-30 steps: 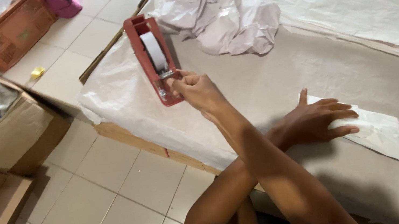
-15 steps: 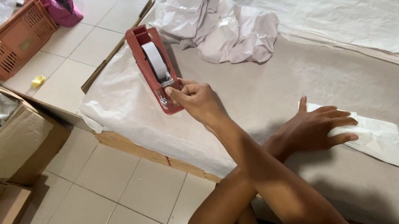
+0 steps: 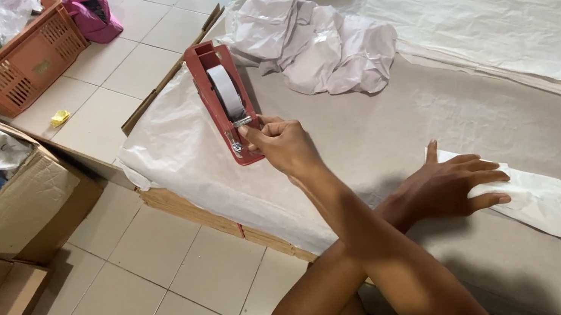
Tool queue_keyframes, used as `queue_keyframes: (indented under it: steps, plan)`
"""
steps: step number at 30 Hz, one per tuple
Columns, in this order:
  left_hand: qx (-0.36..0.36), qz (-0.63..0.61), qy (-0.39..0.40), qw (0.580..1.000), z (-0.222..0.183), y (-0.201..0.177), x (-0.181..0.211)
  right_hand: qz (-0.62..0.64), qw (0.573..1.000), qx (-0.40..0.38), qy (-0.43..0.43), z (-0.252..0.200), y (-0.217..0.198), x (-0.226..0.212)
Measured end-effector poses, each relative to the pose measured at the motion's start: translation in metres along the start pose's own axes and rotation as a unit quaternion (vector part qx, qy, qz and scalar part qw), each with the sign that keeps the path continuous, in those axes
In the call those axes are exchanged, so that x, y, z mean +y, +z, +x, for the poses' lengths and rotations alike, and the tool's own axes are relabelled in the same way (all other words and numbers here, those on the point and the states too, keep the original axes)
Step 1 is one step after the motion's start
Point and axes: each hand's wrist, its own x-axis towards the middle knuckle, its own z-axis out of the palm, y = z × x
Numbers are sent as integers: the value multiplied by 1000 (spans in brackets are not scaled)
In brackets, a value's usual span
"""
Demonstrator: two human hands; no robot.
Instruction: Wrapping wooden figurines in tissue paper and securing the packaging with tape.
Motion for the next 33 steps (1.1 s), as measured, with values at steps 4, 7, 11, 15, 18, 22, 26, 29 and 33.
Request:
queue_keyframes:
  steps: [4,7,11,15,18,22,26,29,33]
  plan:
    - [0,6,-1,1000,0,-3,-1,72,996,-25,-38,15,2,18]
    - [0,1,-9,1000,-3,-4,-1,57,998,-17,-38,8,0,9]
    - [-8,1,-5,1000,1,-8,2,65,997,-7,-27,5,2,3]
    - [-5,0,-7,1000,1,-3,0,69,997,-18,15,11,5,7]
    - [-4,5,-5,1000,1,0,-2,72,996,-34,41,16,8,11]
    - [-8,-2,-7,1000,4,-1,-1,-16,999,1,36,27,5,24]
    - [-13,16,11,1000,3,-10,-2,93,990,-78,-67,0,-6,-14]
    - [-27,21,9,999,6,-1,-5,153,965,-206,50,-4,-38,-21]
    - [-49,24,12,998,7,0,-12,-11,961,-249,-122,-10,-68,-17]
